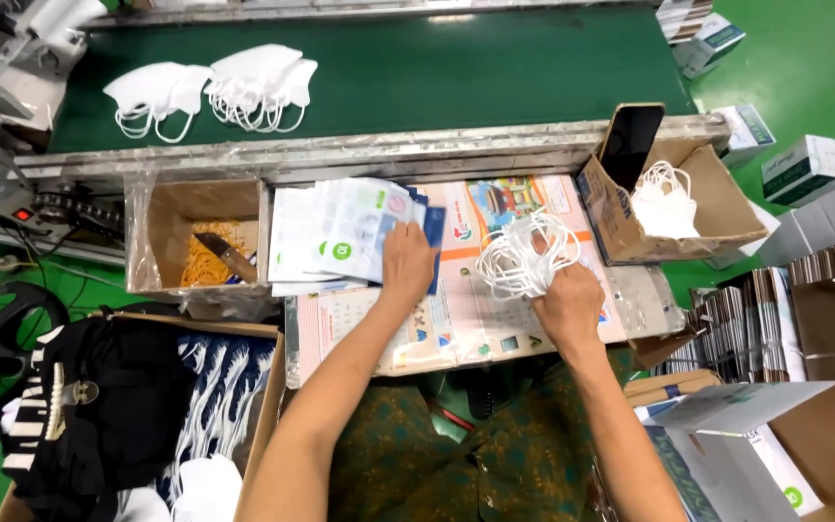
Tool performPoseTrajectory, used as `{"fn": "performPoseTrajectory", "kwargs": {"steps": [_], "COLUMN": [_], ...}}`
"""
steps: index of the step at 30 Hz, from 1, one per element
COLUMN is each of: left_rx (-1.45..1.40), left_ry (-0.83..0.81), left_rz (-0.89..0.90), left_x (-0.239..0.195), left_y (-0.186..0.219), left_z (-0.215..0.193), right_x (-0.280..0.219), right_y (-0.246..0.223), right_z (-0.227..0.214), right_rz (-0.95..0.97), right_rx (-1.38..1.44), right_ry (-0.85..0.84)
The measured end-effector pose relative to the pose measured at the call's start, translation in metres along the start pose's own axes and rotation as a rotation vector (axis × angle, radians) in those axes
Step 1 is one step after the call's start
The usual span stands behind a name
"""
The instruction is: The recorder is packaging face masks and taping boxes in a factory setting.
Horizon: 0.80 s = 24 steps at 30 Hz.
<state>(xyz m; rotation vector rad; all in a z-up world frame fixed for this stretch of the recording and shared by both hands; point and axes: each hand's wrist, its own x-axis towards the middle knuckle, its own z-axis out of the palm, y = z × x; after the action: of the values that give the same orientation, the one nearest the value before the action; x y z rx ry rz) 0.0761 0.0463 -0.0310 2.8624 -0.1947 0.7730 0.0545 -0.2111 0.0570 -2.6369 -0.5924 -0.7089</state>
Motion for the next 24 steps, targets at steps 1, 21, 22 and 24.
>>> {"fn": "performPoseTrajectory", "kwargs": {"steps": [1, 21, 22, 24], "left_rx": [-0.085, -0.521, -0.571, -0.616], "left_ry": [0.014, 0.069, 0.098, 0.134], "left_rz": [-0.061, -0.008, -0.047, -0.093], "left_x": [0.000, 0.016, 0.018, 0.023], "left_y": [0.003, 0.062, 0.059, 0.055], "left_z": [-0.001, -0.048, -0.053, -0.066], "right_x": [0.003, -0.045, -0.035, -0.024], "right_y": [-0.001, 0.020, 0.008, -0.003], "right_z": [-0.002, 0.135, 0.110, 0.077], "right_rz": [-0.005, 1.016, 0.920, 0.807], "right_rx": [0.048, 2.113, 1.856, 1.603], "right_ry": [0.019, -0.185, -0.062, 0.040]}}
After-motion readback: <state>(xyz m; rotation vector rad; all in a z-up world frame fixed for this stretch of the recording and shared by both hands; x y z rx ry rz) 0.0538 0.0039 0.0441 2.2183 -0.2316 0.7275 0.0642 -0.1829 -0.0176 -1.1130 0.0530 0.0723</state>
